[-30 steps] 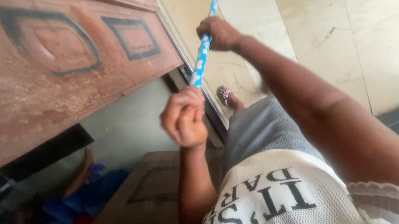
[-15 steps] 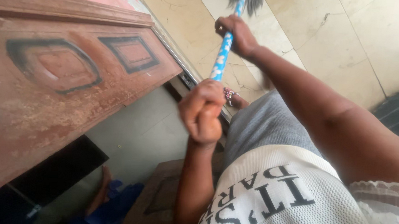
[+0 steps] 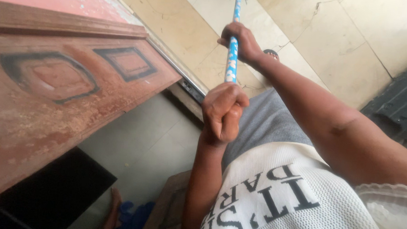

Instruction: The person mops a tiled floor using a blue-handled mop, moving it back and forth along the base of a wooden cabinet. They briefly pause to pick up a plastic bottle from a nearby cart and then resume mopping the same area.

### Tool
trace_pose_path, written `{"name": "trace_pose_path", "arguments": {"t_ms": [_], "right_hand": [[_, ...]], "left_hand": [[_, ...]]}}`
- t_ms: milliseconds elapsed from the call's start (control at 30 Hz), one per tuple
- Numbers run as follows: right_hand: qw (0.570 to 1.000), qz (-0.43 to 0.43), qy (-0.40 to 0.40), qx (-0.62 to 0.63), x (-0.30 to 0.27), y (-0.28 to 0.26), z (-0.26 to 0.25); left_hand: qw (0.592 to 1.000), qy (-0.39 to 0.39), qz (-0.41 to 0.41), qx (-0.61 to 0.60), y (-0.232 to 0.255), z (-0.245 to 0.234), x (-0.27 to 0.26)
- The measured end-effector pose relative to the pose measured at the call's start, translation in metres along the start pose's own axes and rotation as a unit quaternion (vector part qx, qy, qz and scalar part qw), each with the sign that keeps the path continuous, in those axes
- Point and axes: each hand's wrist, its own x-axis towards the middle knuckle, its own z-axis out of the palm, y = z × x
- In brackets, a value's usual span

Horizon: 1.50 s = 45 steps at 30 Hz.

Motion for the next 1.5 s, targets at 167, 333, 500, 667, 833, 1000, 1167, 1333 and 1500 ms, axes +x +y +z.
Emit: {"name": "trace_pose_path", "arguments": {"t_ms": [167, 333, 500, 667, 833, 1000, 1167, 1333, 1500], "right_hand": [[1.0, 0.029, 0.004, -0.011, -0.02, -0.016, -0.011], [1.0, 0.0, 0.017, -0.01, -0.009, -0.015, 0.03], [0.993, -0.075, -0.031, 0.08, 0.007, -0.015, 0.075], [0.97, -0.035, -0.178, 0.162, 0.016, -0.024, 0.082], [0.963, -0.018, -0.255, 0.086, 0.017, -0.042, 0.042], [0.97, 0.037, -0.241, -0.018, 0.009, -0.045, -0.02], [0.958, 0.094, -0.258, -0.087, -0.013, -0.012, -0.075], [0.966, 0.066, -0.211, -0.138, -0.053, 0.024, -0.119], [0.983, 0.035, -0.14, -0.112, -0.061, 0.039, -0.125]], "left_hand": [[0.999, -0.021, -0.017, -0.026, 0.018, -0.012, 0.0], [0.997, 0.065, -0.044, 0.017, 0.026, -0.023, -0.015], [0.988, 0.083, -0.045, 0.124, 0.021, -0.004, -0.027], [0.981, 0.049, -0.053, 0.181, 0.018, 0.027, -0.014], [0.972, 0.171, -0.134, 0.087, 0.042, 0.04, -0.003], [0.957, 0.262, -0.006, -0.128, 0.05, 0.046, 0.009], [0.936, 0.295, -0.038, -0.19, 0.029, 0.051, 0.01], [0.913, 0.318, -0.057, -0.249, 0.009, 0.068, 0.001], [0.909, 0.315, -0.08, -0.26, 0.005, 0.077, 0.002]]}}
